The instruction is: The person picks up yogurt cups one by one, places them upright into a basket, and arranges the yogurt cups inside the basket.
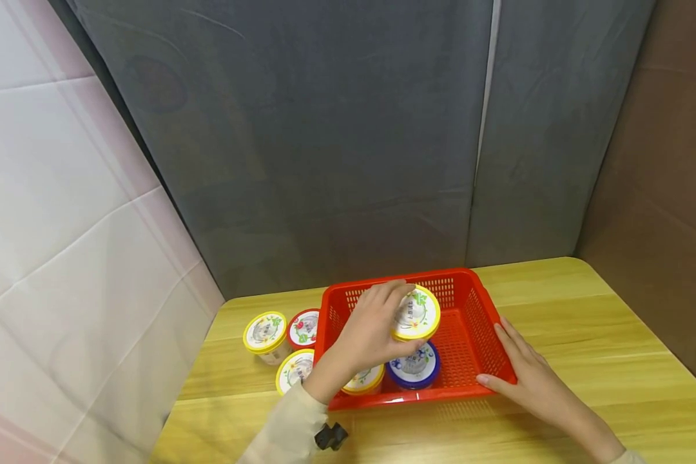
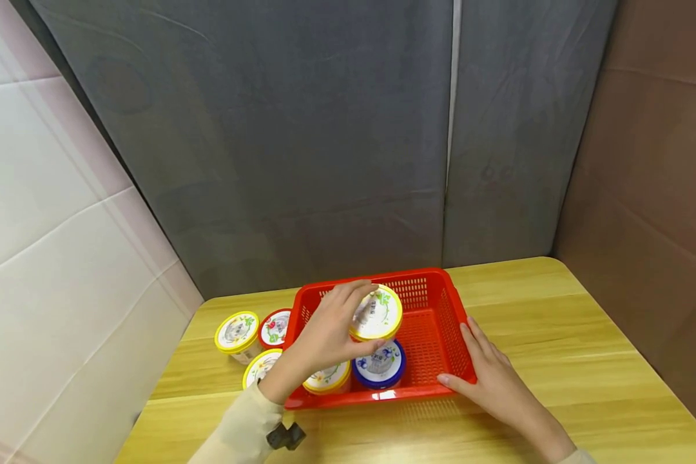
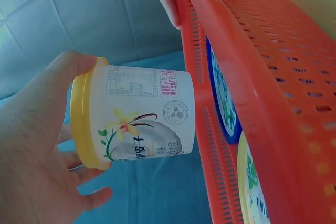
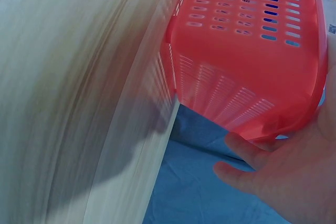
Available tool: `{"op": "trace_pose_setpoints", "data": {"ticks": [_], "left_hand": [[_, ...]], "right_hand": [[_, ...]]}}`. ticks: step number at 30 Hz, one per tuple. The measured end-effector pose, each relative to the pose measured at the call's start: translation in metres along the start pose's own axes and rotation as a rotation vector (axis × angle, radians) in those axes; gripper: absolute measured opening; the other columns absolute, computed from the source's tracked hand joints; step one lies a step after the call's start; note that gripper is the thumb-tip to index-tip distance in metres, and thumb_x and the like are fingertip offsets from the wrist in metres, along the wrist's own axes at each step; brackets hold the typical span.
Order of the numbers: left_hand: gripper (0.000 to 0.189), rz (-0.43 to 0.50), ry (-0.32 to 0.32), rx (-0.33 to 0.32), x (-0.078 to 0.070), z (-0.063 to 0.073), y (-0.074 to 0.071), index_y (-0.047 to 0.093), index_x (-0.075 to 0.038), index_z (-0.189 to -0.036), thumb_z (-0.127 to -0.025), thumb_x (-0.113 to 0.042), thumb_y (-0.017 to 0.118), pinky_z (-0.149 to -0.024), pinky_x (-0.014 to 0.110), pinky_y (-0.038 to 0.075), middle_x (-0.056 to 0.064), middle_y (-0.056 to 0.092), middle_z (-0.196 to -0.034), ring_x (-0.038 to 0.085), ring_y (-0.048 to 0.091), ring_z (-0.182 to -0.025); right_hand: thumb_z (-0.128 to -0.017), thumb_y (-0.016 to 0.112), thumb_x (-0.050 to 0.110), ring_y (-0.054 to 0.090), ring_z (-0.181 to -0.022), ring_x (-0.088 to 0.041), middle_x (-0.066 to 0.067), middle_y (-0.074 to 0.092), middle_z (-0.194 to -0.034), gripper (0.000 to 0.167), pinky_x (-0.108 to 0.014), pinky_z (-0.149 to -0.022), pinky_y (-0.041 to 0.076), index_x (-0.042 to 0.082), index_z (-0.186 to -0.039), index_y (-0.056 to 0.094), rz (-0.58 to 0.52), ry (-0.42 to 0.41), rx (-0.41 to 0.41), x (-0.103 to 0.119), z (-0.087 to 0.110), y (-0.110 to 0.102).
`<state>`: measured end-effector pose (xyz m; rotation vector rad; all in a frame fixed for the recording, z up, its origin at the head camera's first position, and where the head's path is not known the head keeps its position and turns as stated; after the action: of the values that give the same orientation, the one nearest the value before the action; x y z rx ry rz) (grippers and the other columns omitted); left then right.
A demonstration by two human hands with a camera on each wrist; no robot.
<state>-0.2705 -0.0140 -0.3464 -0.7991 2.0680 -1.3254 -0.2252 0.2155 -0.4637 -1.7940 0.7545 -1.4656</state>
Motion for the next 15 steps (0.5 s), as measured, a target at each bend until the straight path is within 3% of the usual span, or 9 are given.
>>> {"op": "trace_pose_setpoints", "data": {"ticks": [15], "left_hand": [[0.085,0.014,0.059,0.013,-0.029,-0.021,0.017,0.041,-0.023,-0.145,-0.075,-0.057,0.074,-0.112,0.040,0.043,-0.002,0.047,-0.148,0.018,0.046,-0.135]], "right_hand": [[-0.084,0.069,0.059,0.031,-0.140,-0.053,-0.020,0.015,-0.165,0.105,-0.079,-0.098,0.033,0.009,-0.159,0.015,0.003,0.002,-0.009,-0.001,0.000,-0.001]]}}
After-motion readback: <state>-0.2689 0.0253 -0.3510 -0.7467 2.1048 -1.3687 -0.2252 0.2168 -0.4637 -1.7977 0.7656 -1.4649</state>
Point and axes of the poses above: each hand's wrist, its own z-axis away from the middle knuckle, its own y-axis out of the palm, x = y × z, the point moved 8 cm from there along -z, towards the middle knuckle
